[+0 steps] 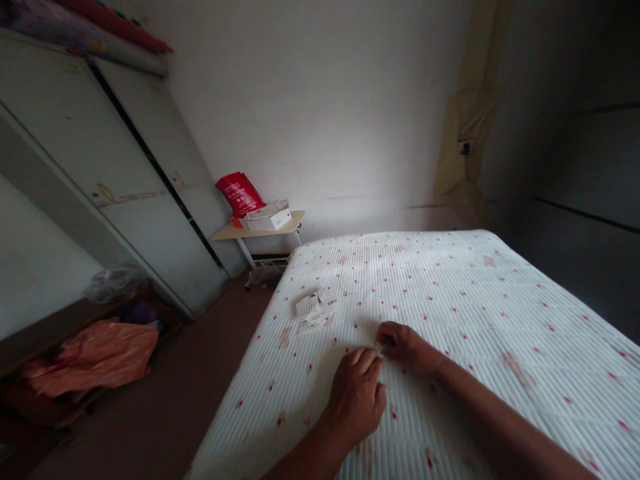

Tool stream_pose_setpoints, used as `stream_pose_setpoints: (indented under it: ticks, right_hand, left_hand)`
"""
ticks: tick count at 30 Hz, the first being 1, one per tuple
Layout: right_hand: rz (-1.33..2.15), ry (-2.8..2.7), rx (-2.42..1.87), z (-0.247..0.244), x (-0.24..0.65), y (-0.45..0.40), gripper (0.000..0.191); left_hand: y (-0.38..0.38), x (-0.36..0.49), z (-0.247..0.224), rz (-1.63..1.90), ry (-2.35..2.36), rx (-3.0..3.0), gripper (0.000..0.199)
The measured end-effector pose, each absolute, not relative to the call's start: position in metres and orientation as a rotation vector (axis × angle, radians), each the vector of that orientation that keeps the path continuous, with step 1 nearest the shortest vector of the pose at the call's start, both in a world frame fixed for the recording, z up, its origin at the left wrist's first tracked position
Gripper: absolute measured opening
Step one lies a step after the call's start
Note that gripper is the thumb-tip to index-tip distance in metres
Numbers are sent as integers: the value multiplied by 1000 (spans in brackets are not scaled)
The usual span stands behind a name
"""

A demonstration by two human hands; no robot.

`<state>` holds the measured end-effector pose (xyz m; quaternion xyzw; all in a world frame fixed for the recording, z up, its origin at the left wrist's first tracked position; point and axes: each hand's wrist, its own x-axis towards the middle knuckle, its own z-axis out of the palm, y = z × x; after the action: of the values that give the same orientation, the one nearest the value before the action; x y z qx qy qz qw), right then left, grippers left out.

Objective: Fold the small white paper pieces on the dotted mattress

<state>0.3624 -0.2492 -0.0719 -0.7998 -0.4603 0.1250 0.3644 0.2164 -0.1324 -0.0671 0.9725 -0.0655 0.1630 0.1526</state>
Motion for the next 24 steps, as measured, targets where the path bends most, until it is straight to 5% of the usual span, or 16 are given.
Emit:
stream_pose_setpoints:
  ticks: [24]
  right_hand:
    - [251, -997, -2205, -73, 358, -237, 8]
  left_hand:
    - [-137, 208, -79, 420, -302, 3069, 25]
